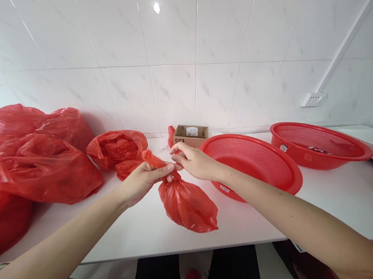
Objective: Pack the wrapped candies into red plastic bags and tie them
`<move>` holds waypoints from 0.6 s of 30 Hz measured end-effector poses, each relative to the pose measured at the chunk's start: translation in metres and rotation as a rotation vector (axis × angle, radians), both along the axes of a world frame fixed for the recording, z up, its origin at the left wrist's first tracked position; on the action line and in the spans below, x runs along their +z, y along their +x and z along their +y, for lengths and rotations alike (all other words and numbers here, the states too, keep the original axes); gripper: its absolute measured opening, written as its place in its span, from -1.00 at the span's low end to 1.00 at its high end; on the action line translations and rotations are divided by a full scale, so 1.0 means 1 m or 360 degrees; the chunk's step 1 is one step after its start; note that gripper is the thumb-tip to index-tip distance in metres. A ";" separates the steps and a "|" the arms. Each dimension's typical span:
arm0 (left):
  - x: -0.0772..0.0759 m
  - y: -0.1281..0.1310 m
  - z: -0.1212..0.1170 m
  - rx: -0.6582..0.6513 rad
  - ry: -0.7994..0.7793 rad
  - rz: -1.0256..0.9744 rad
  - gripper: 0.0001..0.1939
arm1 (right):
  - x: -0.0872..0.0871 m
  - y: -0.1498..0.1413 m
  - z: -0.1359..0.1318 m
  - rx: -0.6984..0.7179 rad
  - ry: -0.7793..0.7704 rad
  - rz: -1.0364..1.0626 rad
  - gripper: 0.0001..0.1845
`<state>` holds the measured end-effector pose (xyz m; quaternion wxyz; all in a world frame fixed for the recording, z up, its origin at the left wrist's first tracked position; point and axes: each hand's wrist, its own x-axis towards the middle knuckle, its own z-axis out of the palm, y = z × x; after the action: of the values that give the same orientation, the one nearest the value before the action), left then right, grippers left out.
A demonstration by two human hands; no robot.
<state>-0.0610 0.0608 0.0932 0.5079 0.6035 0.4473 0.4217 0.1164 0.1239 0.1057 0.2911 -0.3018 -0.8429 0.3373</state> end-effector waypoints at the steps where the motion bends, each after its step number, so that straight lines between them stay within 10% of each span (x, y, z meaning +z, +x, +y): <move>1: -0.001 -0.002 0.001 0.0049 -0.0003 -0.0032 -0.75 | -0.002 0.003 -0.002 -0.0068 0.0026 0.0005 -0.87; 9: 0.001 -0.009 -0.004 0.0107 0.0156 0.0202 -0.80 | -0.013 0.015 -0.032 -0.0037 -0.0293 -0.0027 -0.89; 15: -0.005 -0.008 -0.006 0.0194 0.0440 0.0692 -0.94 | -0.021 0.011 -0.019 -0.0104 0.0170 0.0113 -0.87; 18: -0.008 -0.006 -0.006 0.0288 0.0635 0.0812 -0.93 | -0.025 0.003 -0.016 0.0078 -0.0049 0.0264 -0.82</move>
<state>-0.0670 0.0545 0.0855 0.2122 0.7349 0.5204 0.3796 0.1190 0.1076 0.0806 0.3469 -0.2566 -0.8177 0.3809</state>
